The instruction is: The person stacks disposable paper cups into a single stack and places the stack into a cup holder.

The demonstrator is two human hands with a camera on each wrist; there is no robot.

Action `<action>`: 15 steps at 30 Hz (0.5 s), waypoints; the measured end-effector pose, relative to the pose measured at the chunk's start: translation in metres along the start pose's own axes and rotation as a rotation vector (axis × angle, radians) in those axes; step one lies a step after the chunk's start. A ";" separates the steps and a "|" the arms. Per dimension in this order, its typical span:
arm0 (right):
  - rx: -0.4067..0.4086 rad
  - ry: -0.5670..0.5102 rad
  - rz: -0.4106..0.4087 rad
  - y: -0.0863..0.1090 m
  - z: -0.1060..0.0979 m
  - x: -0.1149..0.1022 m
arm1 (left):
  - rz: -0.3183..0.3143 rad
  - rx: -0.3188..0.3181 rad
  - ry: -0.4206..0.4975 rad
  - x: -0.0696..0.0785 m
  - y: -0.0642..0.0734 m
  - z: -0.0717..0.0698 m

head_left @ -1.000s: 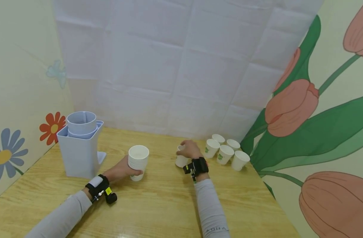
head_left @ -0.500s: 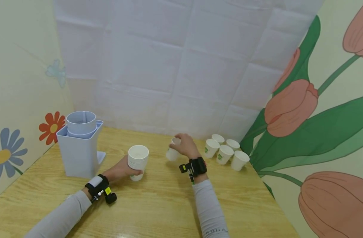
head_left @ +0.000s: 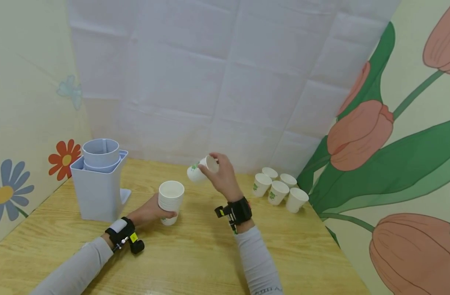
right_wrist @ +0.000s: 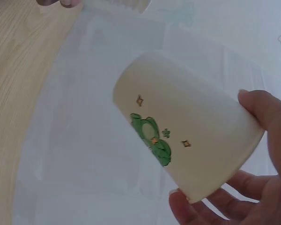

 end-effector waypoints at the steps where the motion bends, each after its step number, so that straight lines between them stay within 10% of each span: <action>1: 0.012 -0.018 -0.019 0.000 0.001 -0.003 | -0.001 -0.001 0.003 0.000 0.000 0.000; 15: -0.037 -0.025 -0.253 0.006 0.028 -0.030 | 0.018 -0.023 -0.038 -0.001 0.000 -0.002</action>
Point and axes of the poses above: each hand's wrist, its own y-axis away from the middle knuckle, its own z-axis out of the palm, x = y × z, the point moved 3 cm from there along -y, towards the middle knuckle, and after that the axes turned 2 degrees about -y, right-handed, at the moved point
